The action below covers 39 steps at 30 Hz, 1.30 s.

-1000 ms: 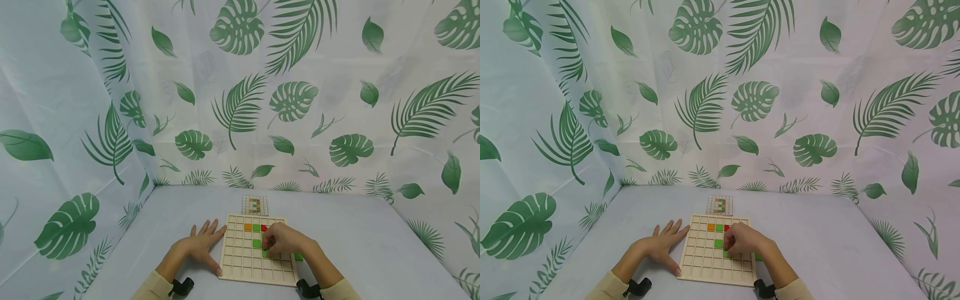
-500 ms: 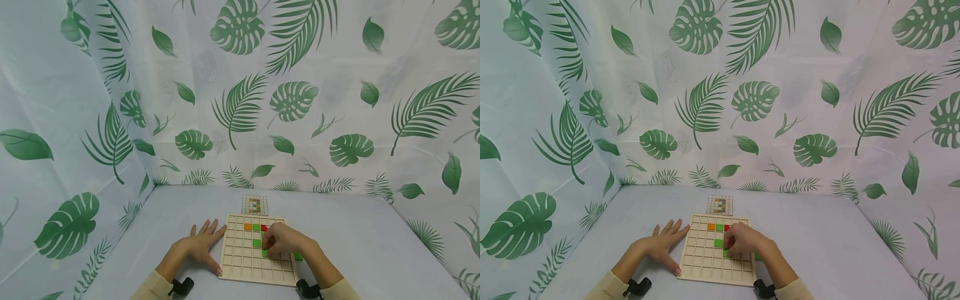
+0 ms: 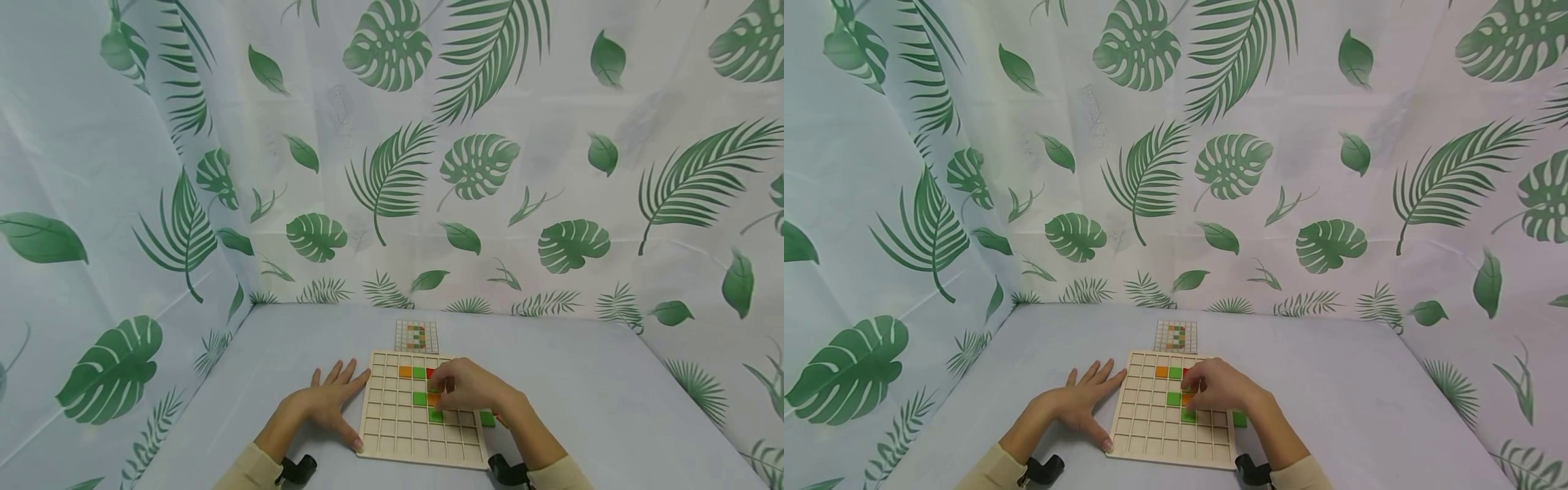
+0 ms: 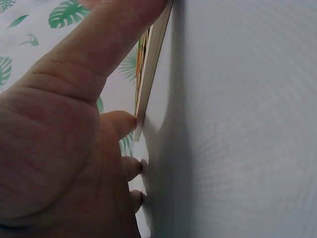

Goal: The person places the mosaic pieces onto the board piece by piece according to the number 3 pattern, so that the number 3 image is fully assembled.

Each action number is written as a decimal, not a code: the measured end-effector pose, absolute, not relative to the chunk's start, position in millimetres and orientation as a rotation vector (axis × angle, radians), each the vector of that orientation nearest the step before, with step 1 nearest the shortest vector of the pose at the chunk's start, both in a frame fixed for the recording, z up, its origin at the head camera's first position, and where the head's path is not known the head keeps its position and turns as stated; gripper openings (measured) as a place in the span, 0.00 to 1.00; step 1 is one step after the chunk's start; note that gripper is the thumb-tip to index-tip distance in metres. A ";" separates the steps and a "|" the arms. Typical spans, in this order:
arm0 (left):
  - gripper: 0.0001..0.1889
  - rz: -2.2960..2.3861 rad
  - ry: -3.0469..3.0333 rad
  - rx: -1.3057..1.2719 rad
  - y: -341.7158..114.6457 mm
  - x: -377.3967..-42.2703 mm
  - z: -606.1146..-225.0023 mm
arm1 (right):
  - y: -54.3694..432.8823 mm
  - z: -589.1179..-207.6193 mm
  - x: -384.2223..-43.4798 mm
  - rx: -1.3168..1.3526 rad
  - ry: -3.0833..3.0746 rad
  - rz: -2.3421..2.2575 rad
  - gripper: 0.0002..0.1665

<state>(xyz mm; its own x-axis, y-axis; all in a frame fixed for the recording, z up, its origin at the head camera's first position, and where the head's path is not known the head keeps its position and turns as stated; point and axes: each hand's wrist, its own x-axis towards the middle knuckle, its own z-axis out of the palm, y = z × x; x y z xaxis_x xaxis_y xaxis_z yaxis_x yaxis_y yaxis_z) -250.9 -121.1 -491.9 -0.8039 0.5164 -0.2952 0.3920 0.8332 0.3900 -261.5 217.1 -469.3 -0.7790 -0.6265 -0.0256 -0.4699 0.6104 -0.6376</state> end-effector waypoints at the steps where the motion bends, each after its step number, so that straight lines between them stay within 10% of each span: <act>1: 0.71 0.442 2.620 0.680 -121.2 -250.8 -492.1 | 218.9 -468.5 -261.9 -0.889 2.598 -0.925 0.16; 39: 0.71 0.452 2.618 0.691 -122.0 -248.9 -489.4 | 275.2 -452.3 -266.3 -0.705 2.659 -0.972 0.21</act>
<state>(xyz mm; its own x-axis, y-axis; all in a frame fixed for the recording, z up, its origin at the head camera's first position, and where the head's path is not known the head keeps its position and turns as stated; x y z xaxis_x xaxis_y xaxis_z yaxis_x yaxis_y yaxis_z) -248.9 -122.0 -489.4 -0.8005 0.5253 -0.2887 0.3980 0.8259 0.3993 -266.3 275.2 -452.3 -0.8594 -0.5094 -0.0436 -0.3611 0.6653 -0.6535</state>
